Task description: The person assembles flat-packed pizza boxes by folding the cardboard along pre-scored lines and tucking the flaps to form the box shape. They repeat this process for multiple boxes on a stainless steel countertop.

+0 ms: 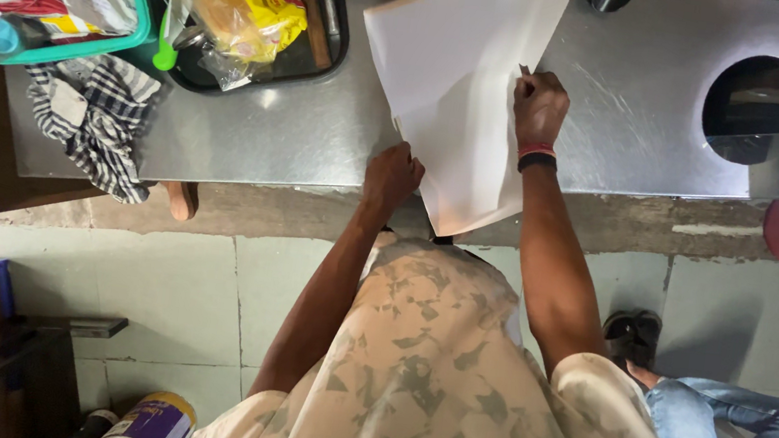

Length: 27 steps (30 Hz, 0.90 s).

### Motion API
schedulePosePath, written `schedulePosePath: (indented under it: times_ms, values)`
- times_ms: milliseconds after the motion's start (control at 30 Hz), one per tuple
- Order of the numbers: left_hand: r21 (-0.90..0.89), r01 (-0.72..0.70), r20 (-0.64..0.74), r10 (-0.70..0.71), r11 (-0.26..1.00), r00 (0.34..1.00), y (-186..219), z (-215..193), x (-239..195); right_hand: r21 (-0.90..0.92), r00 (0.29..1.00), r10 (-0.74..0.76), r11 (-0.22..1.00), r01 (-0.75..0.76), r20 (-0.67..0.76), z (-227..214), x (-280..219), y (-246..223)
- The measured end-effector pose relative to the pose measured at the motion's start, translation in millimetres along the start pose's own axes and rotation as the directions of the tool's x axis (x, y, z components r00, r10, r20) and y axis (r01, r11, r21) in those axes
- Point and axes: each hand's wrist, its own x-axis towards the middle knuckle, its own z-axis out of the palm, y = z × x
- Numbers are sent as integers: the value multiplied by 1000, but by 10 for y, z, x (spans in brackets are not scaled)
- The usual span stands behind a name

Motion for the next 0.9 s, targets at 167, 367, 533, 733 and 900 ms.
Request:
schedulePosePath:
  times_ms: [167,367,533,733,900]
  values:
    - [35,29,22,-29,999,999,-39,11,4,-147,997,-26,988,37,77,78,-2,48]
    - [86,26,-17,-25,996,1000,-27,18,-46,-240,983,-159,955,177,95,79,-62,129]
    - [79,45,-52,-41,996,998,25,52,-65,-214,985,110,974,-80,133,-22,-17,20]
    - [-120,3,17,-1,993,1000,-67,-98,-77,-7,996,85,996,-85,-9,-227,-425,-806]
    - [-151,-275,-384,200,950,902,-316,-554,13,270,901,-14,956,-115,434,46,-934,-1545]
